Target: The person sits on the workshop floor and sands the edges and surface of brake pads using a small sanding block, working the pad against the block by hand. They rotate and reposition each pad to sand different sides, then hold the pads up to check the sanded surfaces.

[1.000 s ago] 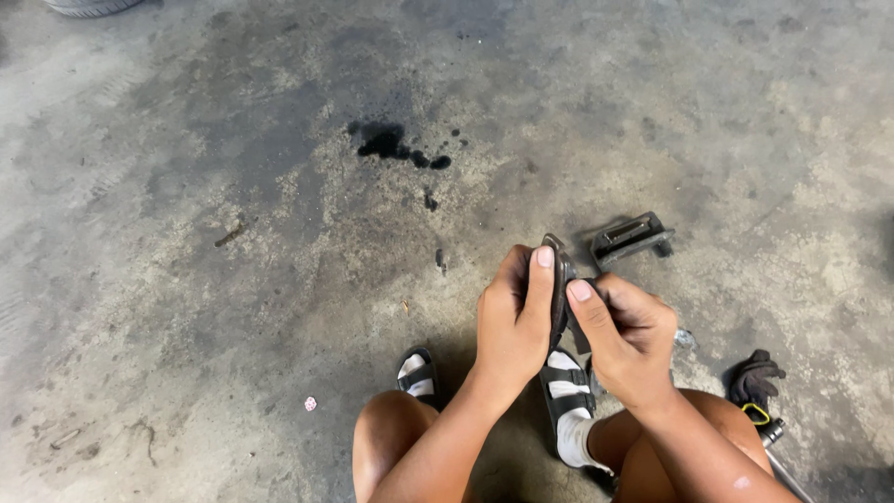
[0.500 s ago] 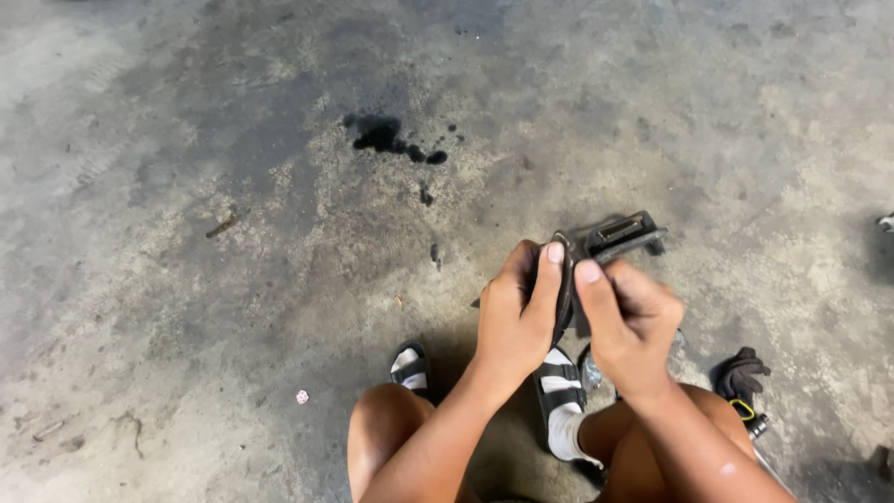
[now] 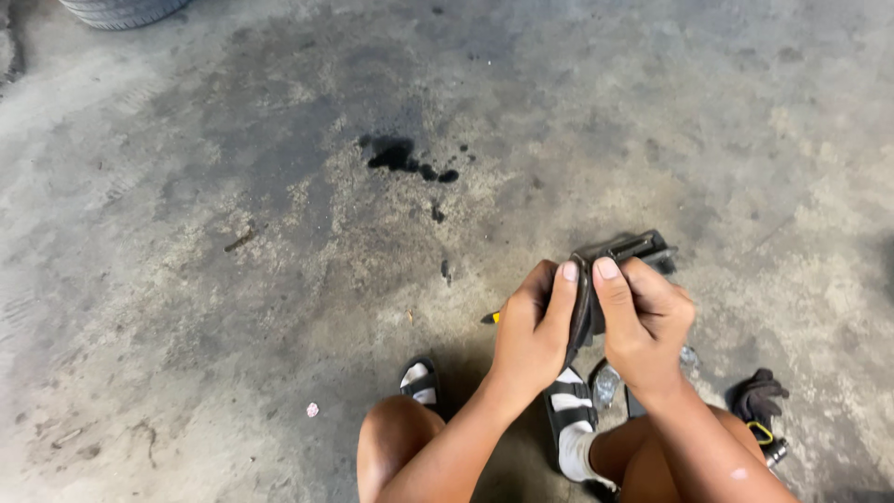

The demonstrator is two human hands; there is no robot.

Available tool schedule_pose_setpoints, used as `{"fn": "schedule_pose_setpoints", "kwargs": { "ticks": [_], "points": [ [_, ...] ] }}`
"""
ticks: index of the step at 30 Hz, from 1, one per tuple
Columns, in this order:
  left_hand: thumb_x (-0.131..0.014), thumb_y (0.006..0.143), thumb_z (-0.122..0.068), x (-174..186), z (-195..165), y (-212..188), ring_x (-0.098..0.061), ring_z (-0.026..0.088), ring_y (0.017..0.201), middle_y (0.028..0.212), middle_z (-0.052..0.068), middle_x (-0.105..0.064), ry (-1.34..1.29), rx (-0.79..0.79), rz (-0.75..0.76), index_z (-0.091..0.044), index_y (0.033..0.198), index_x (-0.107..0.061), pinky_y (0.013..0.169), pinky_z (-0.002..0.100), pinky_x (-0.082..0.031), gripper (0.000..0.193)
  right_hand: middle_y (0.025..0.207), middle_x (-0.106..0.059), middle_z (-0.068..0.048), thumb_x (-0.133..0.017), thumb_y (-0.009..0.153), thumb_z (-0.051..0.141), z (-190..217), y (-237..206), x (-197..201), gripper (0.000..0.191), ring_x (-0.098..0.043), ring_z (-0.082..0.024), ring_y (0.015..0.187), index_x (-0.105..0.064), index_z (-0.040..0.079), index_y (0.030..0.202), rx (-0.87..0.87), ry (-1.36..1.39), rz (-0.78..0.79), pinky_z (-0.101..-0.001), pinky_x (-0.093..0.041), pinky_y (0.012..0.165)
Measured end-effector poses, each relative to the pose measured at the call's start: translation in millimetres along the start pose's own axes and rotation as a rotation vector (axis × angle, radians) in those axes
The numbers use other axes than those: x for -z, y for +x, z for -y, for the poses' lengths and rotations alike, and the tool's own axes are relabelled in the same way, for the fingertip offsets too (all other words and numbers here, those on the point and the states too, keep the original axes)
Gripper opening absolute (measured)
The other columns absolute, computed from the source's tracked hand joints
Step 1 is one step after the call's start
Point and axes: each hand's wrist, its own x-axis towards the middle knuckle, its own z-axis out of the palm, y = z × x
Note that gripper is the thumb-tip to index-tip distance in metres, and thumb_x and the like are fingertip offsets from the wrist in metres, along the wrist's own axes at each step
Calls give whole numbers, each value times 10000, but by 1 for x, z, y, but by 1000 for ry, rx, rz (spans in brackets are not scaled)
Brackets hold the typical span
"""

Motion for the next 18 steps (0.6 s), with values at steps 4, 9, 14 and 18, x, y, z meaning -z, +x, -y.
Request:
{"fn": "schedule_pose_setpoints", "kwargs": {
  "ticks": [4,9,14,18],
  "points": [
    [-530,1074,-336,-2,0,2,-473,92,645,654,42,-527,0,-17,-37,-29,860,-571,587,314,-458,377,590,-389,40,-643,1030,99,3,4,0,384,-357,-25,585,-489,31,685,108,-48,1,-265,-298,485],
    [-515,1087,-325,-4,-1,-1,-463,89,669,684,28,-517,-59,-33,15,-27,879,-570,594,315,-442,368,592,-384,13,-645,1049,114,6,6,5,391,-346,-40,579,-491,21,702,58,-13,-7,-280,-294,489],
    [-517,1055,-344,-3,-4,0,-502,81,644,655,22,-557,-2,27,-34,-35,873,-578,589,302,-463,364,556,-393,19,-653,1021,114,6,8,4,397,-381,-33,522,-494,28,667,181,-101,-4,-272,-313,468],
    [-511,1098,-342,-3,-5,-1,-457,89,676,692,20,-509,-94,-30,16,-24,872,-561,604,309,-437,394,574,-409,12,-641,1046,105,10,7,2,377,-367,-47,549,-502,15,708,108,-46,-14,-272,-306,482]
  ]
}}
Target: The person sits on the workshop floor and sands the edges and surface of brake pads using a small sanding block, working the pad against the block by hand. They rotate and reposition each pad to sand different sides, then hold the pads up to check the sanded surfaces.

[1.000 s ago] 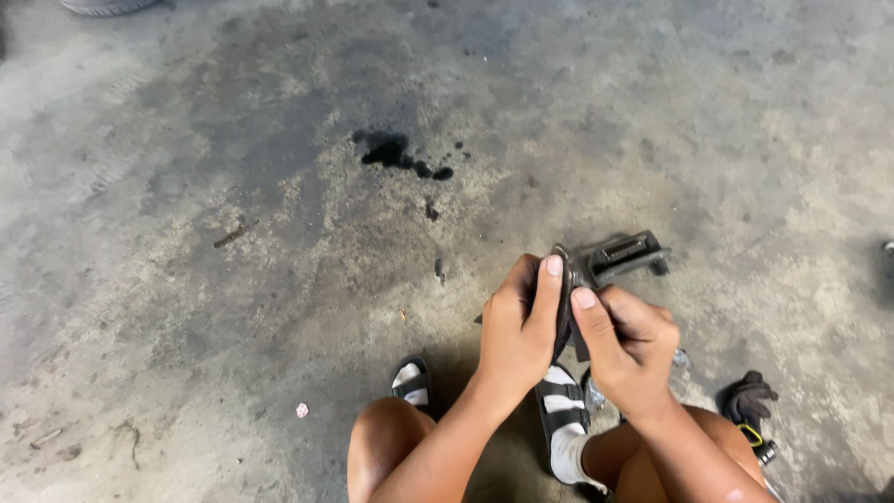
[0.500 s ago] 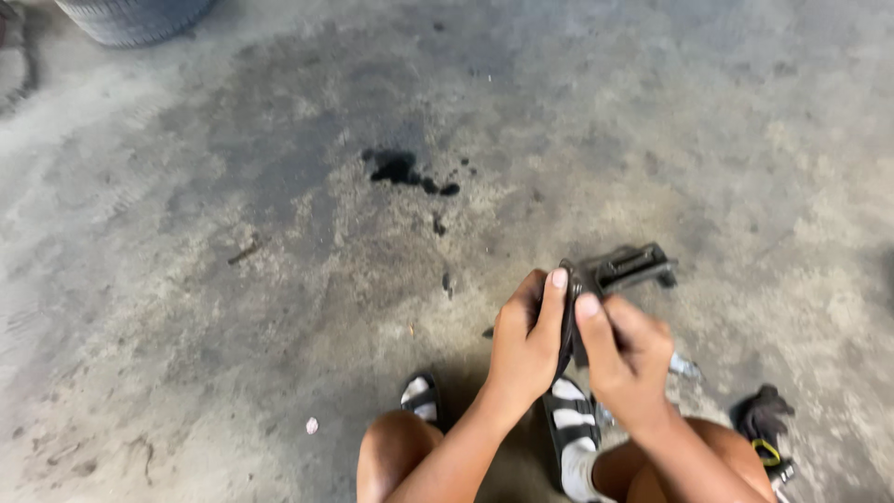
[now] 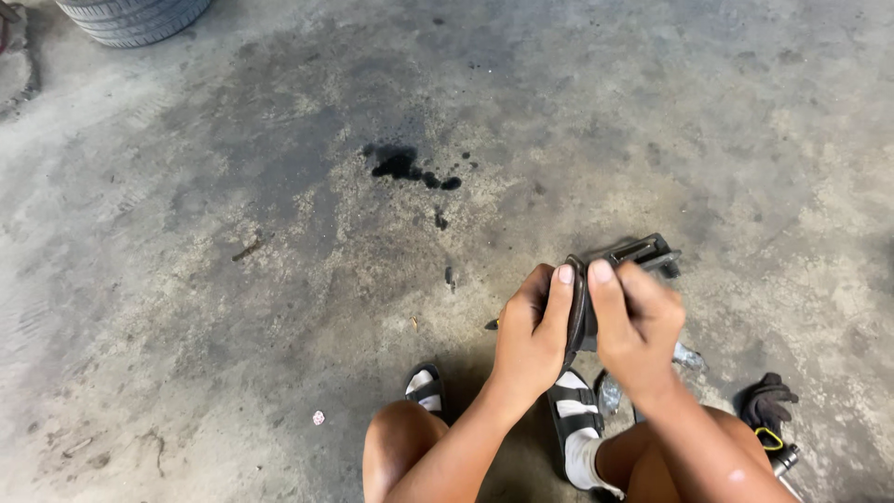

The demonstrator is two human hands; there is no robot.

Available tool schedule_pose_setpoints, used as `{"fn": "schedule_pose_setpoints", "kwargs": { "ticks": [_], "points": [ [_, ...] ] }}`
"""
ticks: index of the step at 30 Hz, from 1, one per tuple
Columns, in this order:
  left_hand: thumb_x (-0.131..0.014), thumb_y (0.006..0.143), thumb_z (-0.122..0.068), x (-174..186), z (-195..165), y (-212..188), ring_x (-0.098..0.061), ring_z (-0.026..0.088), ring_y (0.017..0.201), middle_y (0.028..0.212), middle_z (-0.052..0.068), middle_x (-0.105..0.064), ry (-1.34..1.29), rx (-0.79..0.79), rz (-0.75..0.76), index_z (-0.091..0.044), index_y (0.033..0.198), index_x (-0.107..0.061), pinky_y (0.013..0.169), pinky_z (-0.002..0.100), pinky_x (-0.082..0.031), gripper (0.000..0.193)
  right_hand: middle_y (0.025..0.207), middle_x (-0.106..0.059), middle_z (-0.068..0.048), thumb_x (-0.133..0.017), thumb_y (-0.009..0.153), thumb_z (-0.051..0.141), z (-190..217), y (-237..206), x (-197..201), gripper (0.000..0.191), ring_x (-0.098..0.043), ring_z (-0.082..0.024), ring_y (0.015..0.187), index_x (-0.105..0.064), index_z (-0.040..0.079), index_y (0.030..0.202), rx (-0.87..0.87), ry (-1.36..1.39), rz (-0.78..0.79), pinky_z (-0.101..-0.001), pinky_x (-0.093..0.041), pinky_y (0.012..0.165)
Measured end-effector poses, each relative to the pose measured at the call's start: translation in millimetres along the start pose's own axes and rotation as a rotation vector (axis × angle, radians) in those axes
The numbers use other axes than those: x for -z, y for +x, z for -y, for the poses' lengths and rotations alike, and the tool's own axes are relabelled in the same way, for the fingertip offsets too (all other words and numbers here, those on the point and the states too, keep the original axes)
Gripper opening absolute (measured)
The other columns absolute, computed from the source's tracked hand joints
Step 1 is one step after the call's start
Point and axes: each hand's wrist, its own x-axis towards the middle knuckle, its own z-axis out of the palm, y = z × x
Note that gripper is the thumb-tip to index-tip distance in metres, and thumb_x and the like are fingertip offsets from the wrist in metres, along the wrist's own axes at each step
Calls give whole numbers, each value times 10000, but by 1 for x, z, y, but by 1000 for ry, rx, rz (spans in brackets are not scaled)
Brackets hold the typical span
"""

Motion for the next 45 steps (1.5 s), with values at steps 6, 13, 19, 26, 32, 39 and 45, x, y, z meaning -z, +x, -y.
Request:
{"fn": "schedule_pose_setpoints", "kwargs": {
  "ticks": [6,13,19,26,32,39,45],
  "points": [
    [-511,1068,-345,2,-2,-1,-493,82,650,668,8,-542,75,36,-22,-35,881,-577,597,293,-454,368,582,-413,12,-644,1038,74,-1,3,-1,367,-374,-31,561,-508,6,704,50,-22,11,-268,-306,488],
    [-528,1084,-330,-1,-3,-7,-471,74,680,703,12,-525,-16,15,32,-22,907,-590,600,290,-433,361,630,-442,49,-617,1066,81,-12,-5,6,352,-369,-15,620,-520,11,735,-45,71,-17,-254,-297,506],
    [-526,1073,-342,5,-5,-1,-478,66,662,677,8,-539,55,36,-10,-31,887,-591,595,282,-451,367,627,-419,56,-631,1068,96,-9,-9,0,355,-361,-16,627,-522,18,740,-49,18,-6,-254,-300,510],
    [-516,1068,-364,5,-7,-2,-475,80,637,667,3,-532,50,48,-6,-33,877,-595,572,296,-428,390,623,-443,64,-630,1078,122,-11,-3,-1,351,-369,-15,611,-546,21,752,-74,54,-12,-246,-302,499],
    [-519,1074,-378,11,-10,-3,-458,83,639,659,7,-516,74,26,18,-32,862,-586,577,310,-423,411,682,-456,72,-622,1120,133,-6,9,10,369,-371,-14,648,-536,25,777,-115,58,-100,-250,-293,534],
    [-528,1069,-376,6,-7,-4,-450,90,627,639,22,-494,93,25,-7,-21,843,-579,556,313,-411,424,592,-399,30,-651,1031,118,0,-9,8,365,-347,-26,574,-507,20,710,3,-20,36,-265,-286,474],
    [-519,1076,-370,-1,0,-5,-446,86,635,658,15,-491,-20,66,42,-22,872,-596,564,313,-403,410,569,-401,2,-631,1057,100,1,0,3,351,-363,-42,545,-532,12,733,39,-83,-18,-283,-314,475]
  ]
}}
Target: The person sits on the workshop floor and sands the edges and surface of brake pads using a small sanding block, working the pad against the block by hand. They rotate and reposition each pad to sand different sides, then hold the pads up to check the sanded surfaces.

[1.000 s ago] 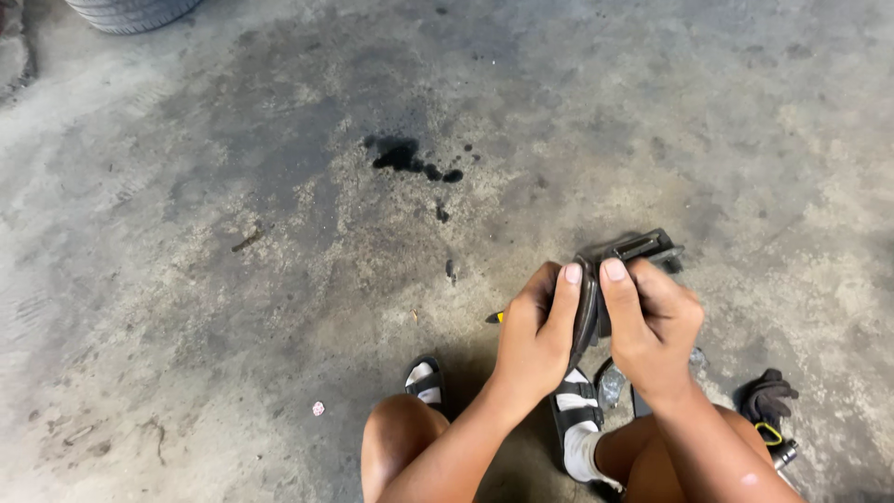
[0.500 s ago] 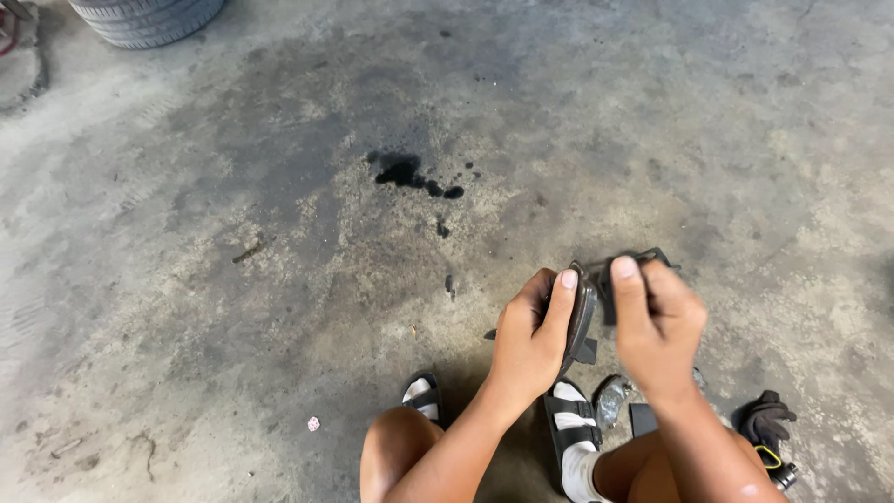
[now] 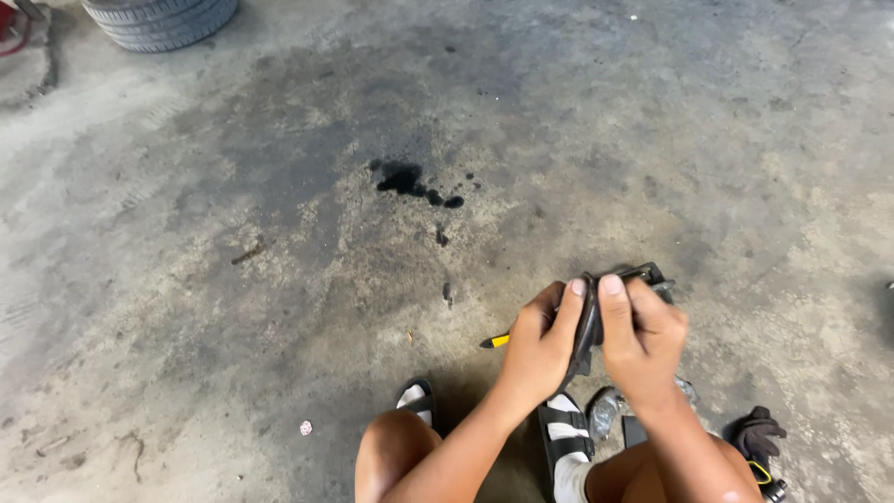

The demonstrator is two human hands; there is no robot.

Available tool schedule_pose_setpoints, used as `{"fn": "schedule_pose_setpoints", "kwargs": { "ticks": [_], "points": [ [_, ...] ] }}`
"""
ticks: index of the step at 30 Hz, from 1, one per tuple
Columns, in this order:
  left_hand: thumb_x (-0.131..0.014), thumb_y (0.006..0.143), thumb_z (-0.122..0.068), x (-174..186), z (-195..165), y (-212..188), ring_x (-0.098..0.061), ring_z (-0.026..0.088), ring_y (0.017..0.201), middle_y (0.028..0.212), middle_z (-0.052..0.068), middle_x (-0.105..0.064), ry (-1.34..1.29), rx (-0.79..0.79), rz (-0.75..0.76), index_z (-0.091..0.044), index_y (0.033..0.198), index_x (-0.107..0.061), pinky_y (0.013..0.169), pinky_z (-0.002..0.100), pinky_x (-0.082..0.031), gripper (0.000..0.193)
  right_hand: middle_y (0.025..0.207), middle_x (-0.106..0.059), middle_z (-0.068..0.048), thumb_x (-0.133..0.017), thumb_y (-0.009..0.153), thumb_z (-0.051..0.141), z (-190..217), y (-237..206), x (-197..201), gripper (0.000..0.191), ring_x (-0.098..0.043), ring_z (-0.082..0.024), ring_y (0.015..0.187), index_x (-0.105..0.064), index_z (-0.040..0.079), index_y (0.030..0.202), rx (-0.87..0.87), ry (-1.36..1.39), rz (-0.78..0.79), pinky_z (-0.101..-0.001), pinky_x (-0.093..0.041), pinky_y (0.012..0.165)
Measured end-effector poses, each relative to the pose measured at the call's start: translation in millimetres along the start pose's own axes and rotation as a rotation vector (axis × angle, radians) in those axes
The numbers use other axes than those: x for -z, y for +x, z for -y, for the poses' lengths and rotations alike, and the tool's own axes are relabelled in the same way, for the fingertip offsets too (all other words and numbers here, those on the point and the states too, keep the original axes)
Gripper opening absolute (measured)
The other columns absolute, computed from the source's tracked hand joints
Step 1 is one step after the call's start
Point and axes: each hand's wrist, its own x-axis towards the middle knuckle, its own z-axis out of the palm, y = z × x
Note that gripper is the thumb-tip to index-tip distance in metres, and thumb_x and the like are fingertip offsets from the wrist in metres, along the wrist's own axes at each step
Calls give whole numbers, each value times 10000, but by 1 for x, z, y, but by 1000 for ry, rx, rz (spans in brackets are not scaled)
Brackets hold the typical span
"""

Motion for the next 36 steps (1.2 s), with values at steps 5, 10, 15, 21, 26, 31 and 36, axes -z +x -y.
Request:
{"fn": "schedule_pose_setpoints", "kwargs": {
  "ticks": [5,10,15,21,26,31,36],
  "points": [
    [-522,1059,-374,2,0,2,-467,86,645,664,12,-516,41,-17,-41,-27,878,-604,578,306,-427,399,560,-432,-47,-646,1033,104,2,-1,-3,322,-391,-59,526,-559,-7,744,63,-80,-4,-290,-356,473],
    [-518,1064,-391,7,-8,2,-462,102,640,657,32,-517,66,18,-56,-27,857,-585,579,313,-439,424,570,-441,-67,-636,1034,101,1,-4,-6,336,-414,-62,524,-545,7,725,111,-63,-2,-302,-365,498],
    [-517,1047,-405,10,-16,-1,-504,144,607,648,67,-554,201,42,-81,-38,877,-595,592,332,-458,412,552,-428,-96,-658,1035,88,4,-1,-8,366,-394,-111,485,-527,-12,709,64,-110,-21,-316,-358,476],
    [-523,1043,-411,12,-18,-2,-521,130,615,653,61,-572,152,2,-97,-39,875,-602,595,323,-470,417,591,-453,-100,-634,1026,85,5,-4,-8,293,-437,-91,513,-559,0,756,178,-122,-29,-317,-381,507],
    [-512,1073,-402,9,-9,-3,-444,103,617,638,39,-500,88,5,-17,-24,859,-565,563,312,-415,437,599,-452,-83,-635,1074,79,-2,-5,-5,307,-398,-98,524,-554,-16,793,22,-112,-54,-316,-355,498],
    [-508,1069,-394,9,-2,5,-451,84,641,660,17,-491,29,-37,-59,-31,842,-570,571,313,-415,432,551,-429,-59,-634,1043,100,-3,-3,-7,333,-403,-66,505,-545,9,735,57,-75,7,-294,-357,473],
    [-509,1084,-385,5,5,5,-428,87,638,648,9,-459,82,-16,-28,-37,835,-549,571,305,-408,429,590,-415,-41,-625,1098,112,-5,-5,-5,366,-367,-55,594,-526,10,762,-78,-21,-16,-294,-327,501]
  ]
}}
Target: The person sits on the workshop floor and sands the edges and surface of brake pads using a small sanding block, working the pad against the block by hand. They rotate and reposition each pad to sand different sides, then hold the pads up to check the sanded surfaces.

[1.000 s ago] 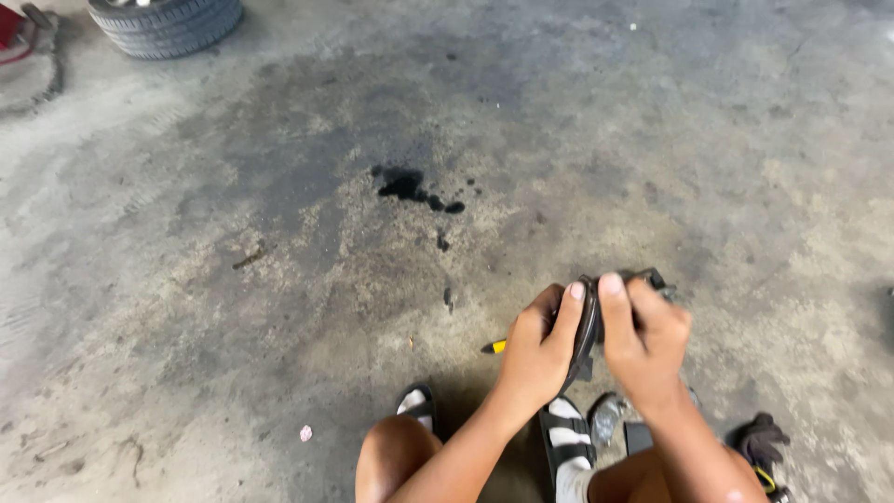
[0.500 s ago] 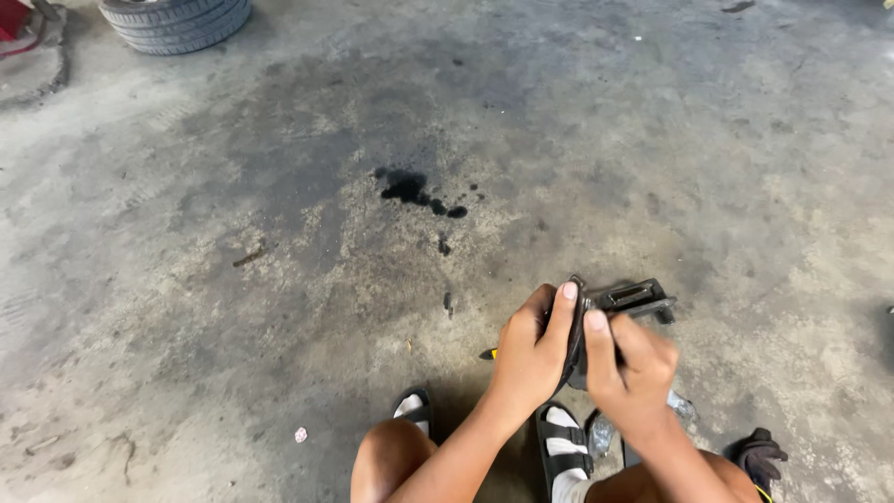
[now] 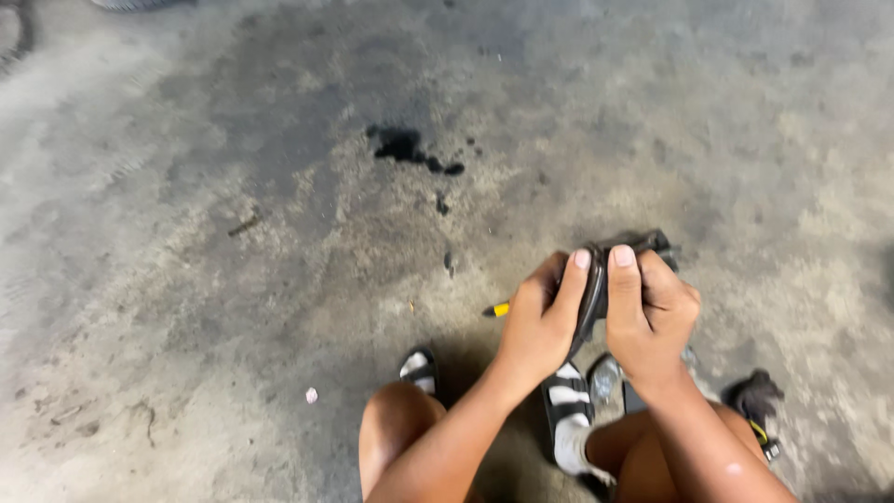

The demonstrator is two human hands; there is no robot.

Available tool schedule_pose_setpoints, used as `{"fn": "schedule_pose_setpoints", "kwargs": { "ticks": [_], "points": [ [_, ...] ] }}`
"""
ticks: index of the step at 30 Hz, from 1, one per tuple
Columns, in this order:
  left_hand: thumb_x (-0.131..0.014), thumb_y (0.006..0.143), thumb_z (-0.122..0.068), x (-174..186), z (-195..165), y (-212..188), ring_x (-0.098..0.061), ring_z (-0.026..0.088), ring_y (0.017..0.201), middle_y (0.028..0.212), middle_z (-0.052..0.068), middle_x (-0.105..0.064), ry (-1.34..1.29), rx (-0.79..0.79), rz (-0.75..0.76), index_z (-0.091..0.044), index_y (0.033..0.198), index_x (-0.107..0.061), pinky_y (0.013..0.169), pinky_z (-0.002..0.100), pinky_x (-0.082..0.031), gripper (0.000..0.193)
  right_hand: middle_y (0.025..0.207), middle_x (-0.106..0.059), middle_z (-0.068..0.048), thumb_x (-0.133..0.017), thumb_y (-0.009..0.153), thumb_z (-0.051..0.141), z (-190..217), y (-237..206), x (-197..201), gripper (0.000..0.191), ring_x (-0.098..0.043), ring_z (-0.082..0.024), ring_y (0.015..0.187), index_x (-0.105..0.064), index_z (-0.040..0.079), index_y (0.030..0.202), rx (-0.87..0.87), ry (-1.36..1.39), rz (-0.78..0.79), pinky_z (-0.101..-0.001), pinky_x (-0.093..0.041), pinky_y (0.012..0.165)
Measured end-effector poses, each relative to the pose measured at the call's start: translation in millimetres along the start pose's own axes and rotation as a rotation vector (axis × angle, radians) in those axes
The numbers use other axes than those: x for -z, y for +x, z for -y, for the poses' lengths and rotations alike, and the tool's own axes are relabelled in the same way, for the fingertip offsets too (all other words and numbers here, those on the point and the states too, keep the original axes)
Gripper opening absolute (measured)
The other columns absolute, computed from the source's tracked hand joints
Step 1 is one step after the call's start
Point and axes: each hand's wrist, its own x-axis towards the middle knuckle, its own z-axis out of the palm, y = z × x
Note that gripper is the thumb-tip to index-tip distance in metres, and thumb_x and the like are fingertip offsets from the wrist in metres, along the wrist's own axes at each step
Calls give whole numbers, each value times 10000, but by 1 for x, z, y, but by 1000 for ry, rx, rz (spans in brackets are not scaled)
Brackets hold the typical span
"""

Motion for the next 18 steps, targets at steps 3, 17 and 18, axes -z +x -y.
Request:
{"fn": "schedule_pose_setpoints", "kwargs": {
  "ticks": [3,17,18],
  "points": [
    [-513,1086,-376,-2,3,2,-434,77,654,665,-6,-472,-30,-25,-10,-40,838,-550,577,297,-415,419,599,-418,-11,-619,1093,123,-7,-1,0,363,-379,-42,586,-518,12,763,63,-42,-10,-288,-340,506],
    [-490,1086,-377,-8,12,0,-453,66,670,686,-18,-502,-94,6,19,-41,865,-579,597,281,-422,412,615,-417,-26,-615,1111,129,-9,-6,2,404,-365,-42,617,-485,15,746,-50,117,21,-288,-311,512],
    [-493,1088,-376,-8,12,1,-454,65,681,696,-18,-507,-110,6,7,-39,866,-581,608,281,-427,413,597,-415,-27,-617,1092,126,-8,-7,1,384,-372,-41,596,-506,11,743,-21,75,20,-288,-322,501]
  ]
}}
